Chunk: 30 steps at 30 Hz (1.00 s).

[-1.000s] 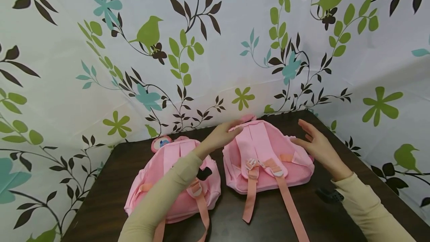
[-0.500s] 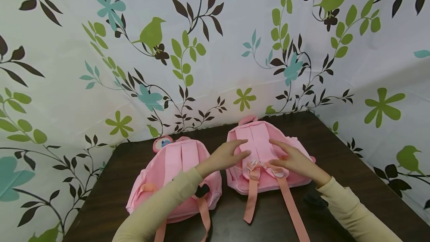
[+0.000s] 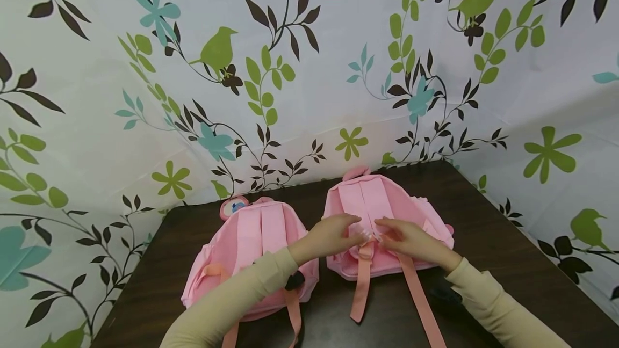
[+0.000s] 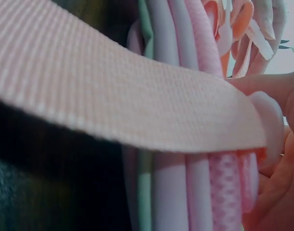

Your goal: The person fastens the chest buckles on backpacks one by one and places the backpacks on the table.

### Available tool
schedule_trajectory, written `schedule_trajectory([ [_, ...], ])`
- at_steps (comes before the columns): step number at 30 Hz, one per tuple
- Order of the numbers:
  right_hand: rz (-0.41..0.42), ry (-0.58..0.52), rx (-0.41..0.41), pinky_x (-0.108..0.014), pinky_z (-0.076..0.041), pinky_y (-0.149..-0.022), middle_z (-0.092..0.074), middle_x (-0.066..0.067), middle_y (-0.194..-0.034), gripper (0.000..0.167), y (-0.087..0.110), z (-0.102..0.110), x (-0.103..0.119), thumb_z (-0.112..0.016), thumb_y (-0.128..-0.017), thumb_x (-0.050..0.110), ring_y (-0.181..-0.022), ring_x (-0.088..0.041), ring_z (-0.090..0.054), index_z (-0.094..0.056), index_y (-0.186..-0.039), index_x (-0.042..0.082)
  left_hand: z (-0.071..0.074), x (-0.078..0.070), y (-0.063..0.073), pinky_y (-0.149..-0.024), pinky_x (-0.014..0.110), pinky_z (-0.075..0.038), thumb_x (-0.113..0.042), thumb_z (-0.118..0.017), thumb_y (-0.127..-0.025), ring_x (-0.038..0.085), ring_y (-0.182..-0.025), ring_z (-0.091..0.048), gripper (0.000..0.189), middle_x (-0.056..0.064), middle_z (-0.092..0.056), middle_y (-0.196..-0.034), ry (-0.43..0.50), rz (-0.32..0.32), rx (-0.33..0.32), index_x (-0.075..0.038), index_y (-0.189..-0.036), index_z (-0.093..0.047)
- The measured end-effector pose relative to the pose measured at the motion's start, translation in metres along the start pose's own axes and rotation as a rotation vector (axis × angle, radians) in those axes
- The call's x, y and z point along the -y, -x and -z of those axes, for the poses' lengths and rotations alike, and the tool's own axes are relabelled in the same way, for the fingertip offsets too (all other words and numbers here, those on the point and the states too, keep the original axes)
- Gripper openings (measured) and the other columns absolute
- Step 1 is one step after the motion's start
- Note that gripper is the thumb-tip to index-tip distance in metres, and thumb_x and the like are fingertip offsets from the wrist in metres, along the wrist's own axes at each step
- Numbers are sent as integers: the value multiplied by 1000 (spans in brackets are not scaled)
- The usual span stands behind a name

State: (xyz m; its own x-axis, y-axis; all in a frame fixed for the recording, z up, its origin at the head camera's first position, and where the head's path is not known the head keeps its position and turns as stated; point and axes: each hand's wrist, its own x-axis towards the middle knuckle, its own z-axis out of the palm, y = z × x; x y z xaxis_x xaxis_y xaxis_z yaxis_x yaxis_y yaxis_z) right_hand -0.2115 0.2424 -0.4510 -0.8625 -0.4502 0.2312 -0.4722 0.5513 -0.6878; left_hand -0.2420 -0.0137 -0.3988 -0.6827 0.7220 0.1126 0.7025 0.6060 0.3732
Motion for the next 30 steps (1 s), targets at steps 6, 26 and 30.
schedule_trajectory([
  [6,8,70,-4,-57,-47,-98,-63,-19,-133,49,-3,-5,-1,-74,-93,21,-122,-40,-59,-61,-136,2,-2,0,1,-62,20,-50,-47,-66,-96,8,-70,-61,49,-3,-71,-85,26,6,39,-10,-129,-69],
  [26,3,68,-40,-54,-53,-92,-69,-17,-122,31,-4,-9,3,-75,-91,18,-110,-36,-65,-73,-120,8,1,-9,4,-46,18,-39,-36,-70,-95,4,-55,-49,25,-11,-52,-61,-6,1,39,-13,-103,-77],
  [30,-6,40,-50,-48,-55,-90,-72,-8,-116,32,-2,-5,6,-74,-93,18,-104,-25,-68,-72,-122,6,7,-10,5,-47,19,-43,-34,-67,-97,5,-55,-52,27,-7,-58,-65,26,25,26,-12,-109,-75],
])
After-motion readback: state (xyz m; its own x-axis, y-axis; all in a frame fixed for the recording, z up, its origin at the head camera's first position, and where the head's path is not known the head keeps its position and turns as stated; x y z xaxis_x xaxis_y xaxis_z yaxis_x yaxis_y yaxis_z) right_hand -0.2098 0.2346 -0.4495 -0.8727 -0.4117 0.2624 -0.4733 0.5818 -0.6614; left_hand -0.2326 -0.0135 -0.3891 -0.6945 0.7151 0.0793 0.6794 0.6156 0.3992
